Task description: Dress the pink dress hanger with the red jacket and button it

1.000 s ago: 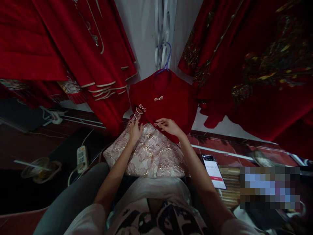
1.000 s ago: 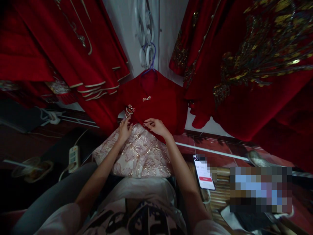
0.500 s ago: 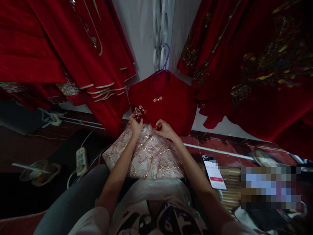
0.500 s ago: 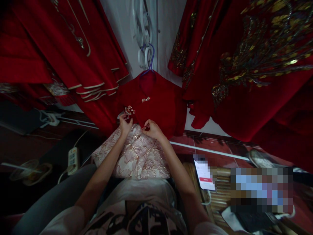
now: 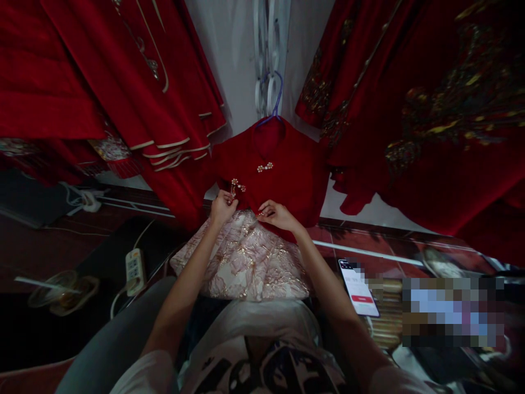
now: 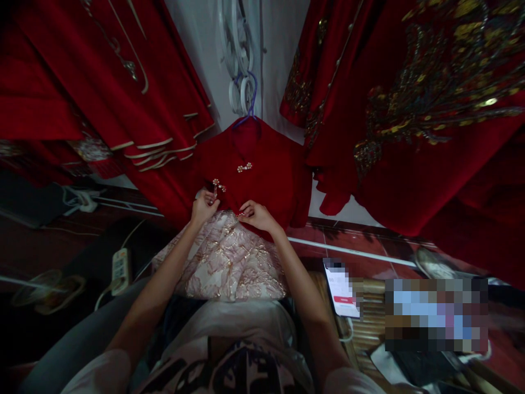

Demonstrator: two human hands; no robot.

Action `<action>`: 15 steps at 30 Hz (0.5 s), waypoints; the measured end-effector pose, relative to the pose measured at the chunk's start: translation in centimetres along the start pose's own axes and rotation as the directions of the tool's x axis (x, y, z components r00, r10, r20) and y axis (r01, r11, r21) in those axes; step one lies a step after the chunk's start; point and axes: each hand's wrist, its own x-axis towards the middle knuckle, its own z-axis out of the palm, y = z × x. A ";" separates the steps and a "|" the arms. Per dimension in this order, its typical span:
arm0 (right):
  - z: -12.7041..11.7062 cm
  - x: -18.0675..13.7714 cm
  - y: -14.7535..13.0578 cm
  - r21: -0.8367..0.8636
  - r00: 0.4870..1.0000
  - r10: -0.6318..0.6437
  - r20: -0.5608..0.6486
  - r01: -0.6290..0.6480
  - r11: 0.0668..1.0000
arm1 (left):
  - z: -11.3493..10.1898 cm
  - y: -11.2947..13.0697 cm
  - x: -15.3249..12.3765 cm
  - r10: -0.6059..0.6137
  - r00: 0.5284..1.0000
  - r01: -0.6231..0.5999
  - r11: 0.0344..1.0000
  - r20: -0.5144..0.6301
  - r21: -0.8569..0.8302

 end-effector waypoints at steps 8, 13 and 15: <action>0.7 0.3 -5.1 0.288 0.996 -0.032 0.080 0.008 0.957 | 0.1 2.2 -4.9 0.009 1.000 -0.011 0.981 -0.011 -0.196; 4.2 2.0 -4.5 0.132 0.987 -0.009 -0.160 0.031 0.991 | 1.8 0.4 -5.9 -0.045 0.991 -0.001 0.941 -0.128 -0.337; 5.1 2.6 -3.3 0.033 0.982 -0.033 -0.183 0.040 0.999 | 2.0 -0.3 -5.6 -0.034 0.997 0.008 0.946 -0.074 -0.325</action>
